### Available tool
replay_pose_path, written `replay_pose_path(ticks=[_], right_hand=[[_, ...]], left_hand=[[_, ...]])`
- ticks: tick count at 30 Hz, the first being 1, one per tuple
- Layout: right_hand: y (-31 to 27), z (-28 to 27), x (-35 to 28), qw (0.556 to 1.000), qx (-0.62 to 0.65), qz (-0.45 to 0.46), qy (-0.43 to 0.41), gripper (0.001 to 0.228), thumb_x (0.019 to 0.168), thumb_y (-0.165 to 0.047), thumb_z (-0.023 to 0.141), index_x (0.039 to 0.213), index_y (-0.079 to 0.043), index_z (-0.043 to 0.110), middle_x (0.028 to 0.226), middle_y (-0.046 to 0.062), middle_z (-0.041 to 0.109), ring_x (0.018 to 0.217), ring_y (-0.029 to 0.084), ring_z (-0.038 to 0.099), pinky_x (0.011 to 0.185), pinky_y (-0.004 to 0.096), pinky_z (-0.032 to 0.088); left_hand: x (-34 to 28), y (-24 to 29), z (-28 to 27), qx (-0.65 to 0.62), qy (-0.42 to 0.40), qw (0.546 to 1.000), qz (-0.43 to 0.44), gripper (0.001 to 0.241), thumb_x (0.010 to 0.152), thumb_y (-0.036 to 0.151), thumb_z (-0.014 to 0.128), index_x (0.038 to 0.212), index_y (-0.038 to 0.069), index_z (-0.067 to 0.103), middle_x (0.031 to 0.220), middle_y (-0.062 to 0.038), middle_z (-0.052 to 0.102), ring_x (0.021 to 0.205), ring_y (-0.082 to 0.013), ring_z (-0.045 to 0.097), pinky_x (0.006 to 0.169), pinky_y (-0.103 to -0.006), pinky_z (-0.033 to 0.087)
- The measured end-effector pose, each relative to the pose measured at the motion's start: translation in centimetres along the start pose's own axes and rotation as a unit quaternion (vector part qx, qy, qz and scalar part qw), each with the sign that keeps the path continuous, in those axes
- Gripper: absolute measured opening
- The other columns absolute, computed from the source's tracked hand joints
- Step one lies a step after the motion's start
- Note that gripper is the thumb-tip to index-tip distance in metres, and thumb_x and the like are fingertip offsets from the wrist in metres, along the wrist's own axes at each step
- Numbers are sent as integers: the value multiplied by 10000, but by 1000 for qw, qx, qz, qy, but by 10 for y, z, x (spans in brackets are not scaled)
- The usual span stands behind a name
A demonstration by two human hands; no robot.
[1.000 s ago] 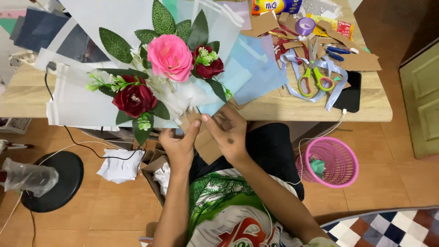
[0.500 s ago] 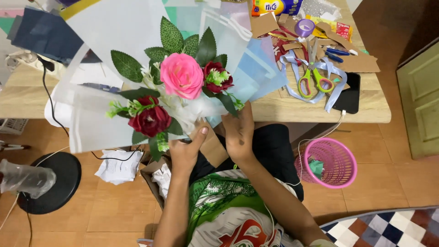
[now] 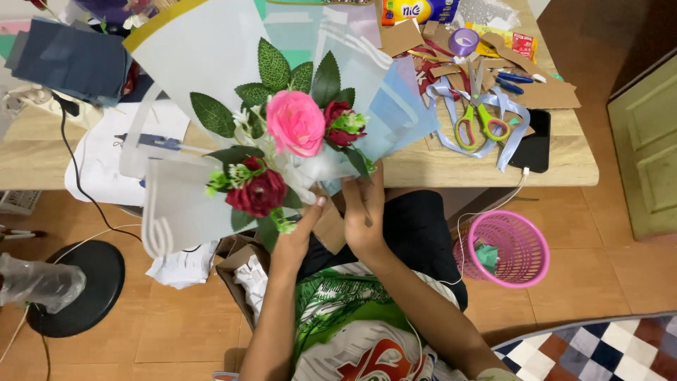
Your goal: The person is wrapping a bouquet of artificial flowers with multiple layers of colored decorative paper.
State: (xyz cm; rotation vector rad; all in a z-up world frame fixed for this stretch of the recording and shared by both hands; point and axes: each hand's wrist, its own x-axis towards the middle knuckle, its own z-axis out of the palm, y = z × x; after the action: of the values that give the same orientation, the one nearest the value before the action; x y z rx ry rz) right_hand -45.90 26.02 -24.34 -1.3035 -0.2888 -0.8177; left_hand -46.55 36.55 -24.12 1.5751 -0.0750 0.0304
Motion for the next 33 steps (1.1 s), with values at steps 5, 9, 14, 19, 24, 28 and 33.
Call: replay_pose_path(ticks=[5, 9, 14, 19, 24, 28, 33], right_hand=[[-10, 4, 1, 1000, -31, -2, -6, 556, 1102, -5, 401, 1631, -68, 239, 1551, 111, 458, 1367, 205, 458, 1200, 490, 379], [-12, 11, -4, 999, -32, 15, -22, 597, 1104, 1, 390, 1644, -68, 145, 1620, 128, 333, 1443, 235, 344, 1228, 514, 294], [-30, 18, -2, 997, -22, 32, -62, 677, 1104, 1, 371, 1655, -70, -15, 1700, 158, 124, 1535, 293, 155, 1269, 585, 148], [-15, 2, -8, 988, -39, 25, -147, 815, 1032, 118, 327, 1613, -65, -215, 1714, 227, 21, 1571, 361, 55, 1275, 621, 100], [-41, 0, 5, 977, -4, 38, -212, 886, 986, 196, 264, 1564, -134, -321, 1707, 283, 34, 1576, 386, 75, 1281, 636, 140], [-40, -10, 11, 967, 52, 60, -244, 979, 959, 225, 288, 1554, -214, -354, 1685, 315, 152, 1568, 413, 141, 1264, 621, 206], [-36, -29, 13, 952, 98, 169, -235, 940, 974, 125, 377, 1639, -245, -175, 1684, 268, 255, 1526, 376, 316, 1156, 490, 408]], left_hand=[[10, -24, -4, 22, 44, 997, 57, 709, 760, 275, 935, 1332, -23, 640, 1341, -155, 673, 1280, -252, 588, 1165, -485, 418], [5, 1, 12, -2, 49, 996, 79, 535, 884, 312, 841, 1262, -33, 683, 1289, -143, 706, 1212, -238, 633, 1123, -495, 460], [21, -37, 16, 28, 84, 992, 93, 479, 802, 249, 912, 1144, -41, 745, 1157, -177, 750, 1150, -236, 654, 1088, -488, 488], [19, -2, 8, 177, 79, 952, -236, 516, 700, 426, 848, 1083, 84, 793, 1075, -128, 786, 1165, -332, 686, 1093, -532, 431], [9, 15, 3, 78, 110, 990, -41, 731, 715, 234, 939, 1330, -32, 646, 1267, -272, 693, 1247, -400, 611, 1086, -559, 456], [9, 2, -3, -9, 64, 995, 73, 706, 732, 164, 952, 1322, -48, 628, 1318, -234, 669, 1253, -320, 564, 1089, -566, 440], [13, 1, -14, -62, 24, 995, 71, 676, 745, 105, 934, 1341, 16, 627, 1279, -134, 705, 1172, -199, 607, 1086, -507, 478]])
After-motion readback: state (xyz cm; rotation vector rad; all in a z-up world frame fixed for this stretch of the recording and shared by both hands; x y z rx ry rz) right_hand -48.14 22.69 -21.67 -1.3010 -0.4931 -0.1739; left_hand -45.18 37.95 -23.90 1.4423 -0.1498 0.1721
